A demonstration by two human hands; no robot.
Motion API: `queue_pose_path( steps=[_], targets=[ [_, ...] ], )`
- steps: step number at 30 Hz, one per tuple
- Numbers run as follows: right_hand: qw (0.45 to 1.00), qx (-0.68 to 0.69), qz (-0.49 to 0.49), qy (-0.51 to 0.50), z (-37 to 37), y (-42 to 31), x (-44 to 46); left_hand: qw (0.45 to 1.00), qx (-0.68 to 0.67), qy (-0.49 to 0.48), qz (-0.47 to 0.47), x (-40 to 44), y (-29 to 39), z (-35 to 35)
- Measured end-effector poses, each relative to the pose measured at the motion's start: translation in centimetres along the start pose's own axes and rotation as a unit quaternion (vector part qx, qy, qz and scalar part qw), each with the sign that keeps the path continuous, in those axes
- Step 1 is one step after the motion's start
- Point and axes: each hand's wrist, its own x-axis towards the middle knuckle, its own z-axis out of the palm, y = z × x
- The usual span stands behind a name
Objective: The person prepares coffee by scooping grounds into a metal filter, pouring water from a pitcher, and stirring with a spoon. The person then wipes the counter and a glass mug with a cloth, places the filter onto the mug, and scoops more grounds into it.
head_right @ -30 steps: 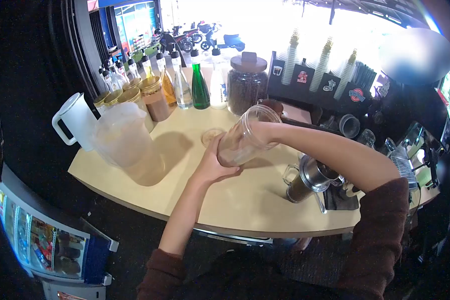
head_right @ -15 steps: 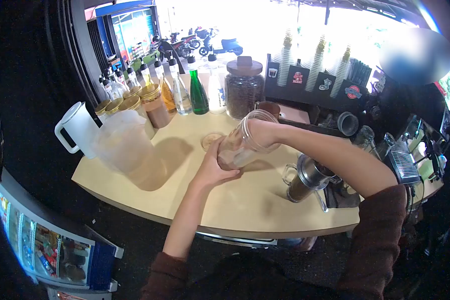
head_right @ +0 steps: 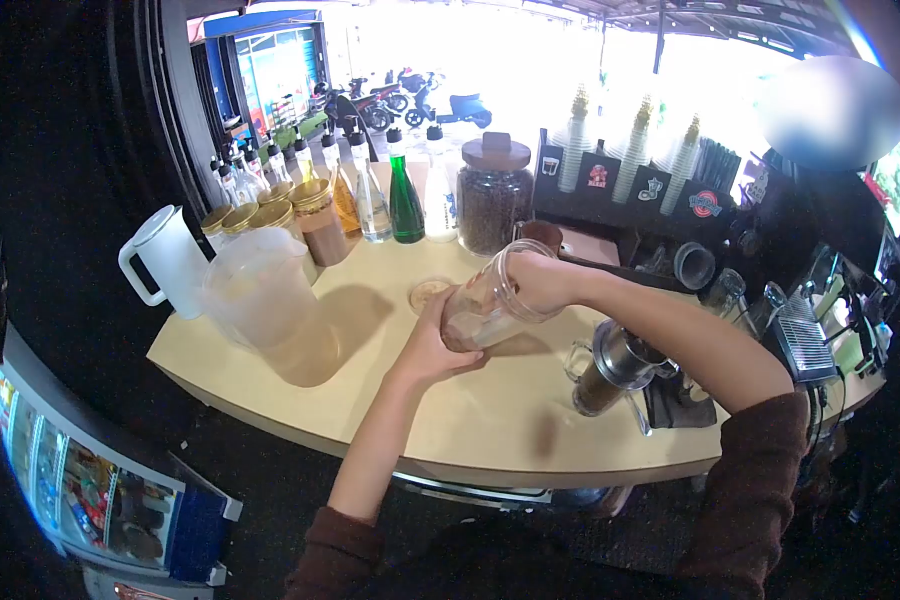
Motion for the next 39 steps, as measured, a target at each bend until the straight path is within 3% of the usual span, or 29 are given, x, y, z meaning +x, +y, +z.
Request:
queue_pose_path(
  steps=[4,6,10,12,14,17,22,23,30,32,39],
  targets=[
    [0.999,-0.019,-0.029,0.007,-0.7,0.1,-0.5,1.000,-0.004,-0.004,-0.012,0.0,0.2,-0.1],
    [0.999,-0.002,0.028,-0.019,-1.2,0.3,-0.6,1.000,0.002,-0.004,-0.012,0.1,0.4,-0.3],
    [1.000,-0.027,0.011,0.001,-1.9,0.5,-1.0,0.999,0.034,0.002,0.000,-0.1,0.4,-0.3],
    [0.998,0.044,0.024,0.046,-1.8,-0.3,-1.5,0.999,0.043,0.009,0.011,-0.1,0.8,-0.5],
    [0.996,0.019,0.004,0.082,-1.3,-0.3,-1.8,0.983,0.185,0.017,0.003,-0.1,1.7,-0.9],
    [0.991,-0.011,-0.023,0.130,-1.2,-1.2,-2.2,0.976,0.209,0.058,0.013,-0.2,1.8,-0.6],
    [0.982,-0.060,-0.040,0.174,-0.8,-3.1,-3.3,0.966,0.211,0.116,0.091,0.1,1.5,-0.3],
    [0.984,-0.054,-0.009,0.167,-0.7,-3.7,-3.6,0.964,0.207,0.130,0.105,0.2,1.2,-0.3],
    [0.976,-0.023,0.025,0.217,-0.5,-4.5,-4.9,0.958,0.220,0.137,0.123,0.0,1.8,-0.2],
    [0.973,-0.037,0.036,0.223,-0.5,-4.6,-5.3,0.969,0.204,0.116,0.077,-0.4,2.4,-0.3],
    [0.971,-0.022,0.033,0.235,0.1,-4.6,-6.2,0.964,0.222,0.122,0.082,-0.5,1.6,-0.1]
  ],
)
